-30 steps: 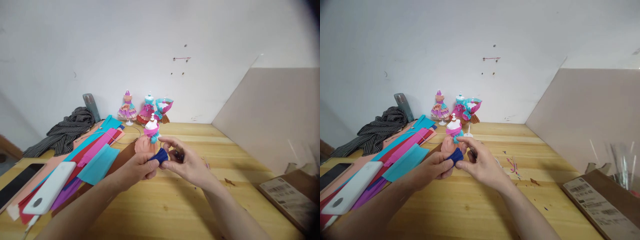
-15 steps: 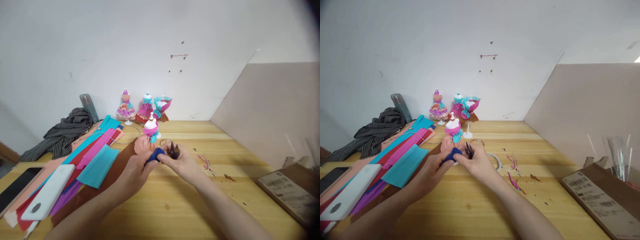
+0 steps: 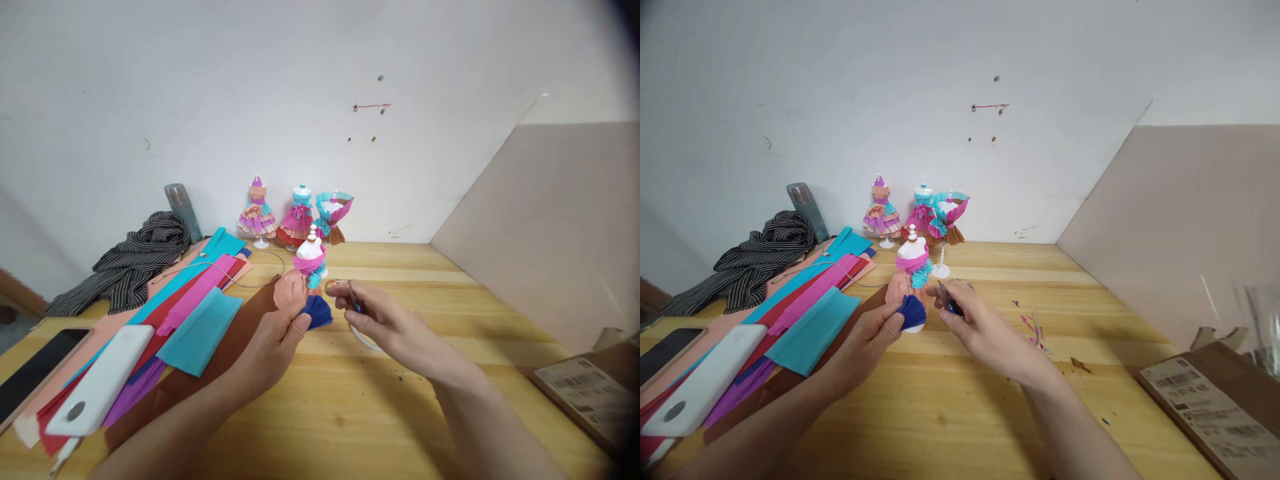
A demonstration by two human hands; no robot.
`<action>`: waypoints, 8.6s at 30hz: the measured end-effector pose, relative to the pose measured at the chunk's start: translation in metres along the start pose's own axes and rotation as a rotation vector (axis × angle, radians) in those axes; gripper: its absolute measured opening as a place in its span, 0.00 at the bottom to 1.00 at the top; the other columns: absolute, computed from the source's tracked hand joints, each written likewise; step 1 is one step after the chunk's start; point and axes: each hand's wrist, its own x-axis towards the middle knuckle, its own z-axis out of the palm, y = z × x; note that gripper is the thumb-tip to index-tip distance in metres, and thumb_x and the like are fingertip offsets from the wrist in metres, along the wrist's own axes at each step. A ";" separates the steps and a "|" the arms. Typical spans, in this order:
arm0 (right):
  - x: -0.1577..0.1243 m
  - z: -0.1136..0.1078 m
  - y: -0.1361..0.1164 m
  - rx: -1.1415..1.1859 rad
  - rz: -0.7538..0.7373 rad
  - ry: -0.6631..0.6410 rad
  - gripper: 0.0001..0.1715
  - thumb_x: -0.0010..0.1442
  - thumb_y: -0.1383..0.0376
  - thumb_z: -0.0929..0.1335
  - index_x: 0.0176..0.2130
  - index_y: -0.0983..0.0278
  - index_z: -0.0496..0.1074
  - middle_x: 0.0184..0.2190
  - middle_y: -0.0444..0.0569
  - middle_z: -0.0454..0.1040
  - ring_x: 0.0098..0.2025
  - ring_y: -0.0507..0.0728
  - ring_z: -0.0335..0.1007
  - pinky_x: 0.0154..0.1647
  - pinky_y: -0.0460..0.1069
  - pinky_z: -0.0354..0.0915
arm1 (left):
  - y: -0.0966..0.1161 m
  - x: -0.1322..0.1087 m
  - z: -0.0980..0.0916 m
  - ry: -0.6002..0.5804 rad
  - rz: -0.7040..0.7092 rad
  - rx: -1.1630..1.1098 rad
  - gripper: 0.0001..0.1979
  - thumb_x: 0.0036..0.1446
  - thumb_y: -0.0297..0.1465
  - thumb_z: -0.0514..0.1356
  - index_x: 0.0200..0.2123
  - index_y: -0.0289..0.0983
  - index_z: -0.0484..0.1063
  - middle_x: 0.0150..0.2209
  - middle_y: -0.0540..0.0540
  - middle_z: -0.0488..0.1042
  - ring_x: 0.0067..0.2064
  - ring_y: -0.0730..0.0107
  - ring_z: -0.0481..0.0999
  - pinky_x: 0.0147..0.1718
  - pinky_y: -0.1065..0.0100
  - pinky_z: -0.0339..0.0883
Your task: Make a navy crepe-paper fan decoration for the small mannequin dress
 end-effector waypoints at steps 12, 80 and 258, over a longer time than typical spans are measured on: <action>0.006 -0.001 -0.007 0.009 -0.074 -0.237 0.25 0.66 0.51 0.63 0.54 0.62 0.72 0.32 0.49 0.71 0.29 0.54 0.63 0.32 0.48 0.62 | -0.016 -0.014 -0.006 -0.018 -0.053 -0.184 0.21 0.65 0.47 0.50 0.35 0.35 0.70 0.28 0.51 0.64 0.32 0.70 0.62 0.34 0.70 0.60; -0.033 0.052 0.022 -0.222 -0.124 -0.159 0.25 0.70 0.54 0.58 0.48 0.64 0.77 0.34 0.47 0.79 0.32 0.55 0.72 0.34 0.47 0.63 | -0.052 -0.046 0.007 -0.106 0.095 0.203 0.18 0.66 0.38 0.45 0.35 0.36 0.70 0.30 0.49 0.70 0.33 0.69 0.67 0.35 0.70 0.60; -0.028 0.048 0.024 -0.267 0.088 -0.305 0.22 0.66 0.55 0.60 0.35 0.64 0.76 0.26 0.45 0.71 0.28 0.54 0.62 0.29 0.47 0.55 | -0.059 -0.046 0.023 -0.068 0.102 1.129 0.15 0.69 0.33 0.48 0.34 0.36 0.69 0.30 0.44 0.76 0.30 0.64 0.76 0.22 0.67 0.46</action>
